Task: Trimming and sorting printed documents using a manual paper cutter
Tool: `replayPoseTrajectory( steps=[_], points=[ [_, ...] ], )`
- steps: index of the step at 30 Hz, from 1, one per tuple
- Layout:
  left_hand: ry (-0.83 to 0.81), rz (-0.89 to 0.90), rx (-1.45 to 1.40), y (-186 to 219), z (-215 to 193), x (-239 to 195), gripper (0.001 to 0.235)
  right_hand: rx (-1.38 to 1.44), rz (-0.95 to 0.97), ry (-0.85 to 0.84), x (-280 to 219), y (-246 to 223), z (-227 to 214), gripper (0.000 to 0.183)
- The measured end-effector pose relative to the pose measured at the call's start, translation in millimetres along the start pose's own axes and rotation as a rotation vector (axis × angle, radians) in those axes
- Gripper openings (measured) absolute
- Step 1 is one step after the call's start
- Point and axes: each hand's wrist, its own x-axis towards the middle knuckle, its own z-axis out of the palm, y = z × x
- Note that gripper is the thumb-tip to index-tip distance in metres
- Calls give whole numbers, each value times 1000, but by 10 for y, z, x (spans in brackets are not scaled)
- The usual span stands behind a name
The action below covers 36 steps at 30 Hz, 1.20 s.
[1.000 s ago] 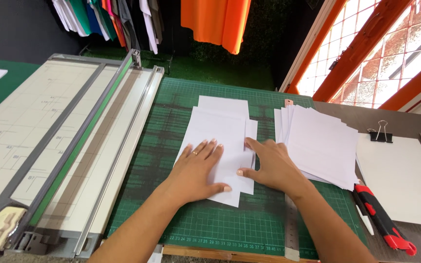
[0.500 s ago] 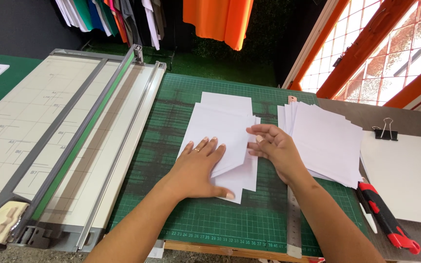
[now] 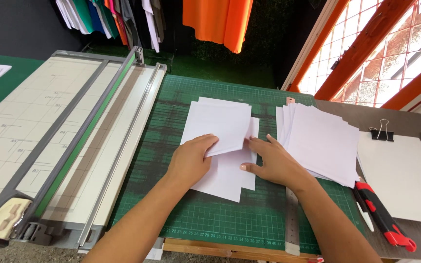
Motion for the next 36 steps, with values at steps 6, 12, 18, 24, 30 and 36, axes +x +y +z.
replayPoseTrajectory(
  steps=[6, 12, 18, 24, 30, 36],
  points=[
    [-127, 102, 97, 11, 11, 2, 36, -97, -31, 44, 49, 119, 155, 37],
    [-191, 179, 142, 61, -69, -39, 46, 58, -109, 262, 108, 170, 218, 21],
    [138, 233, 90, -73, -1, -8, 45, 317, -81, 617, 52, 87, 109, 45],
    [465, 221, -641, -25, -64, 35, 27, 784, -153, 859, 68, 283, 5, 103],
    [517, -37, -771, 219, -242, 18, 16, 1221, -186, 742, 183, 556, 118, 53],
    [487, -187, -721, 99, -264, 60, 46, 1259, -125, 629, 261, 543, 361, 32]
  ],
)
